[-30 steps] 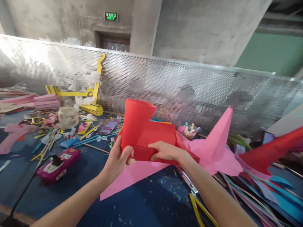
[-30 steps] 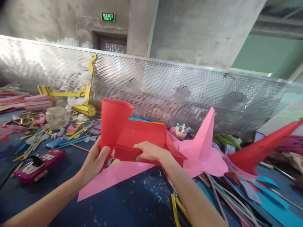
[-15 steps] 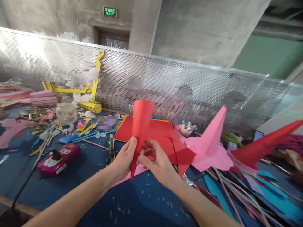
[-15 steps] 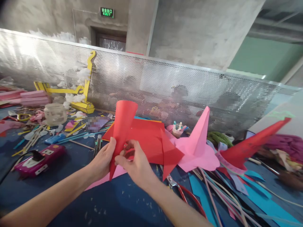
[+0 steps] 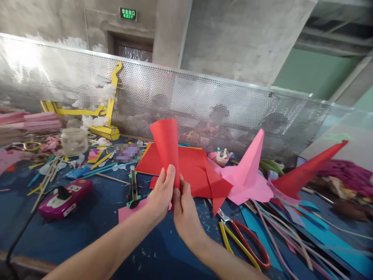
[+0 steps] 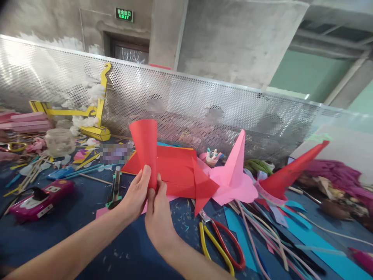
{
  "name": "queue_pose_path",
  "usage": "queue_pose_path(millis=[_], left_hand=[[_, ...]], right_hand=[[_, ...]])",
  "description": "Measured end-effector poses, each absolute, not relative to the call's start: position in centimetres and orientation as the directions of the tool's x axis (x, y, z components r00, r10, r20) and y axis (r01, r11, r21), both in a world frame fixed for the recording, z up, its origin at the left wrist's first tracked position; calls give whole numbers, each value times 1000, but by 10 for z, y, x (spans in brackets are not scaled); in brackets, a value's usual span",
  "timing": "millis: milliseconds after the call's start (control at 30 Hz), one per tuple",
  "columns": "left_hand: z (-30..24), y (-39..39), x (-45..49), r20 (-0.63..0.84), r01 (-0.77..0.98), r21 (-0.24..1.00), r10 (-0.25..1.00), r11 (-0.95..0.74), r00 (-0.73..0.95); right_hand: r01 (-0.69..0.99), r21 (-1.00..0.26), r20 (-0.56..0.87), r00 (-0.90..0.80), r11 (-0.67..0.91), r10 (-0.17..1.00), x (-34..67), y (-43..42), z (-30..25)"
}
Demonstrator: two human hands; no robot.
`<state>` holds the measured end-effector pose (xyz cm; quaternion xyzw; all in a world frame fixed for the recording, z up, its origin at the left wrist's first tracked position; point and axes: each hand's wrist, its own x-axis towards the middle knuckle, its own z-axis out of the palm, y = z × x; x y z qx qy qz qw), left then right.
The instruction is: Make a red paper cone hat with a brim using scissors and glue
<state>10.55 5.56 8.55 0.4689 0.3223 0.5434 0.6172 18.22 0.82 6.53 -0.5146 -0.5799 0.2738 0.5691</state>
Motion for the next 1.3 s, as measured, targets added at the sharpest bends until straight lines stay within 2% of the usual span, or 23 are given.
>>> queue_pose_path(millis=[67, 167, 267, 467, 600, 733, 833, 900, 1000, 1100, 1200, 1300], left_hand=[[85, 58, 103, 126, -353, 935, 967, -41, 220], [86, 63, 95, 169, -342, 939, 915, -37, 365], [86, 68, 86, 193, -377, 926, 841, 14, 506], [85, 76, 73, 110, -398, 880, 702, 260, 703], [86, 71, 73, 174, -419, 887, 700, 194, 693], [88, 63, 79, 206, -318, 948, 749, 7, 630], [87, 66, 77, 285, -172, 958, 785, -228, 550], [84, 72, 70, 358, 4, 913, 806, -408, 471], [75, 82, 59, 408, 254, 805, 811, -536, 419], [69, 86, 52, 450, 288, 742, 769, -605, 454], [66, 86, 53, 483, 272, 708, 728, -652, 487], [62, 88, 55, 490, 262, 688, 698, -677, 522]], right_hand=[[150, -956, 275, 148, 253, 950, 182, 9, 67], [-157, -980, 115, 55, 123, 992, 183, 8, 69], [-358, -929, 100, 10, 97, 995, 184, 6, 70], [-559, -829, 101, -121, 17, 987, 188, 3, 72], [-589, -808, 115, -142, 10, 983, 189, 2, 71], [-435, -896, 131, -64, 90, 989, 193, 2, 65], [-109, -982, 160, -71, 151, 985, 208, 2, 63], [116, -975, 194, 3, 192, 981, 224, -1, 68], [240, -914, 383, 254, 326, 888, 249, -8, 85], [300, -811, 584, 367, 502, 724, 264, -21, 115], [474, -666, 738, 306, 576, 601, 266, -37, 149], [675, -444, 835, 73, 589, 546, 260, -54, 175]])
